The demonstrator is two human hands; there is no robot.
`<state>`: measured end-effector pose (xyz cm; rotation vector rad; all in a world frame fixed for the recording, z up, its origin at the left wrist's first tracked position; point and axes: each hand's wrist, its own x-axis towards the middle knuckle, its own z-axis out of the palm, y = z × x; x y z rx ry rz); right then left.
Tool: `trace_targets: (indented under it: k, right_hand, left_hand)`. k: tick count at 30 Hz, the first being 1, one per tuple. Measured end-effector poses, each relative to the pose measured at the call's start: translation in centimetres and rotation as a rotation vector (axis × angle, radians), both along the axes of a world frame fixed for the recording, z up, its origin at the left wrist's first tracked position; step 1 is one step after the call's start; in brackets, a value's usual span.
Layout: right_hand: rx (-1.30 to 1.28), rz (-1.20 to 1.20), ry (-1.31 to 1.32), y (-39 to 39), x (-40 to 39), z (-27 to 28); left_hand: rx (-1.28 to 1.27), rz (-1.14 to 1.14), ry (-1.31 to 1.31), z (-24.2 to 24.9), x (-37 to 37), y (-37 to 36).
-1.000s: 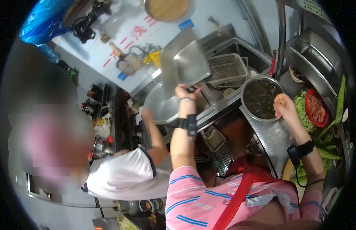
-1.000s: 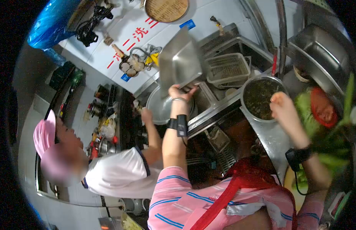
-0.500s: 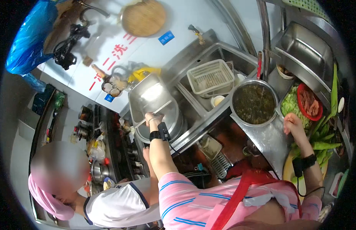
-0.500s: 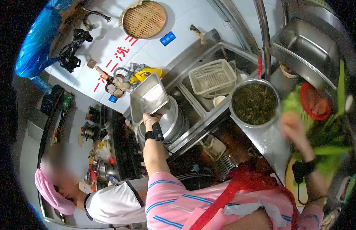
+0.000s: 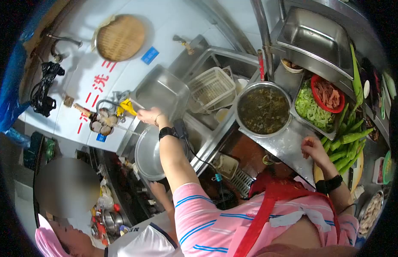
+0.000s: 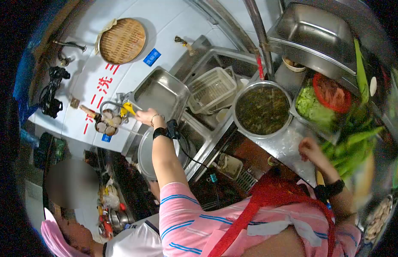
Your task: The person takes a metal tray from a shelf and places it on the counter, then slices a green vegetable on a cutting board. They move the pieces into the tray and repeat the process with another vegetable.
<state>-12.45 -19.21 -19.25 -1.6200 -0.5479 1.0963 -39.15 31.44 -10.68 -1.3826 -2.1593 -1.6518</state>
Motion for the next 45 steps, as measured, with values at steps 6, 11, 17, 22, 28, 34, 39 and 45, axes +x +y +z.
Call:
trace_targets:
  k: [6, 11, 17, 22, 28, 34, 39, 45]
  right_hand:
    - [0.030, -0.261, 0.058, -3.7, -1.1, -1.0]
    - [-0.001, -0.356, 0.144, -4.0, -2.7, -1.6]
    - [-0.015, -0.401, 0.133, -3.0, -3.4, -3.3]
    - [-0.090, -0.421, 0.072, -1.8, -4.3, -1.5]
    - [-0.052, -0.452, 0.157, -3.5, -5.7, -3.0]
    - [0.092, -0.530, 0.173, -8.4, -6.5, -2.8]
    - [0.173, -0.600, 0.189, -16.5, -8.2, -4.0]
    - [0.146, -0.727, 0.275, -26.0, -10.0, -7.3]
  left_hand:
    - [0.388, -0.426, 0.689, 3.7, 4.1, 1.9]
    - [0.479, -0.603, 0.838, 5.6, 6.1, 3.7]
    - [0.350, -0.727, 0.920, 6.6, 7.7, 4.4]
    - [0.318, -0.633, 1.035, 5.1, 8.1, 8.6]
    - [0.021, -0.662, 0.537, 5.4, 7.7, 10.5]
    - [-0.285, -1.019, 0.033, 0.9, -2.3, 27.2]
    - [-0.551, -1.181, -0.222, 5.9, -1.7, 8.9]
    - [-0.759, -1.504, -0.327, 7.4, 3.5, -11.5]
